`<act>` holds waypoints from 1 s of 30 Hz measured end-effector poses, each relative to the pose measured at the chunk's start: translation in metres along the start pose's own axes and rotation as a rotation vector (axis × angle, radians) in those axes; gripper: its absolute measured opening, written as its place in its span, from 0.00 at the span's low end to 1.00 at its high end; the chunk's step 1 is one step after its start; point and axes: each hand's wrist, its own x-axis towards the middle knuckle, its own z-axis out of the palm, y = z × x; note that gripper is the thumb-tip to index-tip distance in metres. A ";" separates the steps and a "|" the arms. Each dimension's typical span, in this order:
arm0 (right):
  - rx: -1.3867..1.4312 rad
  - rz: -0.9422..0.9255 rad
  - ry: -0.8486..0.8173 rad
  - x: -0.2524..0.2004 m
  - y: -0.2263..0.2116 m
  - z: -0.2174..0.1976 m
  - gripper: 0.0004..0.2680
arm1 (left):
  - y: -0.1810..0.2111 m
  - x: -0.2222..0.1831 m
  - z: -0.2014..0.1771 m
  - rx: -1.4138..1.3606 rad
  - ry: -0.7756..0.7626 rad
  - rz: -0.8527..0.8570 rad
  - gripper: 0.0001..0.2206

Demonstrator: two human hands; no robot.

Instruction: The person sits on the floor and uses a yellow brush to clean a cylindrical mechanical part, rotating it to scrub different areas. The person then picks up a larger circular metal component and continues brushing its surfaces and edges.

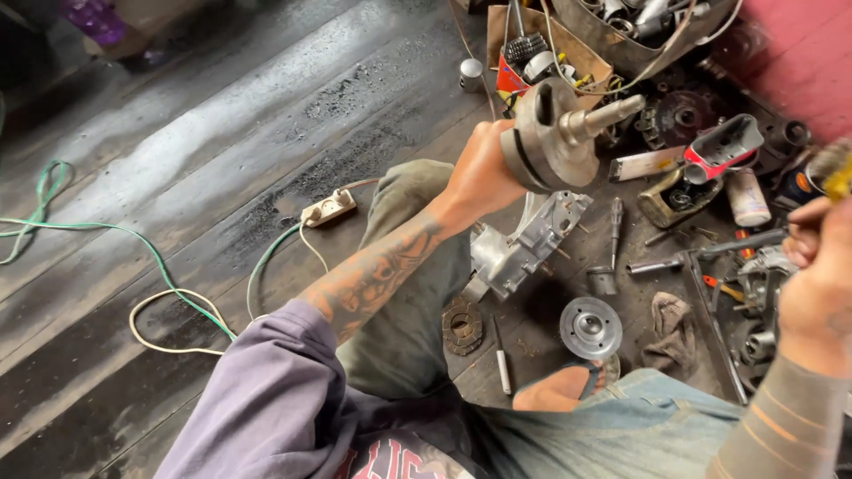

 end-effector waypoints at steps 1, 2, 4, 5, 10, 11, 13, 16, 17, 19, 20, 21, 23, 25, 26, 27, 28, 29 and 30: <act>-0.058 -0.046 0.032 -0.007 -0.017 0.010 0.13 | 0.000 0.002 0.003 -0.011 0.002 0.031 0.09; -0.117 -0.091 0.064 -0.013 -0.033 0.020 0.18 | -0.001 0.005 0.006 -0.022 0.004 0.061 0.11; -0.110 -0.123 0.071 -0.019 -0.042 0.024 0.18 | 0.002 0.011 0.019 -0.006 -0.016 0.069 0.10; -0.104 -0.144 0.066 -0.022 -0.046 0.025 0.17 | 0.002 0.012 0.026 0.010 -0.034 0.060 0.09; 0.007 -0.144 0.152 -0.021 -0.053 0.030 0.14 | 0.024 0.024 0.043 -0.065 -0.077 0.064 0.12; -0.016 -0.167 0.210 -0.021 -0.053 0.031 0.14 | 0.025 0.029 0.047 0.020 -0.074 0.054 0.16; -0.018 -0.158 0.219 -0.017 -0.047 0.025 0.14 | 0.022 0.028 0.053 0.053 -0.089 0.090 0.16; 0.063 -0.112 0.209 -0.008 -0.023 0.010 0.14 | 0.015 0.025 0.063 0.112 -0.129 0.063 0.15; 0.143 -0.075 0.190 -0.006 -0.012 0.002 0.14 | 0.013 0.021 0.068 0.134 -0.154 0.002 0.15; 0.194 -0.041 0.200 -0.007 -0.016 0.001 0.12 | 0.010 0.022 0.071 0.135 -0.158 0.026 0.15; 0.255 -0.016 0.208 -0.009 -0.019 0.001 0.12 | 0.009 0.022 0.072 0.145 -0.154 0.056 0.15; 0.249 -0.014 0.211 -0.013 -0.021 -0.001 0.12 | 0.004 0.022 0.077 0.139 -0.158 0.055 0.15; 0.377 0.023 0.214 -0.024 -0.026 -0.006 0.12 | -0.003 0.020 0.086 0.210 -0.110 0.109 0.17; 0.185 0.013 0.152 -0.048 -0.048 -0.003 0.14 | -0.001 0.019 0.087 0.230 -0.127 0.092 0.16; 0.000 0.001 0.087 -0.061 -0.058 -0.001 0.19 | 0.000 0.018 0.087 0.255 -0.141 0.076 0.16; -0.005 0.004 0.087 -0.069 -0.081 0.012 0.19 | 0.000 0.016 0.087 0.250 -0.142 0.074 0.16; -0.138 -0.033 0.078 -0.078 -0.104 0.025 0.15 | -0.001 0.014 0.087 0.225 -0.132 0.094 0.16; -0.268 -0.071 0.067 -0.086 -0.127 0.038 0.17 | -0.002 0.013 0.085 0.201 -0.119 0.113 0.16; -0.273 -0.070 0.066 -0.092 -0.130 0.040 0.17 | -0.001 0.011 0.084 0.197 -0.118 0.112 0.16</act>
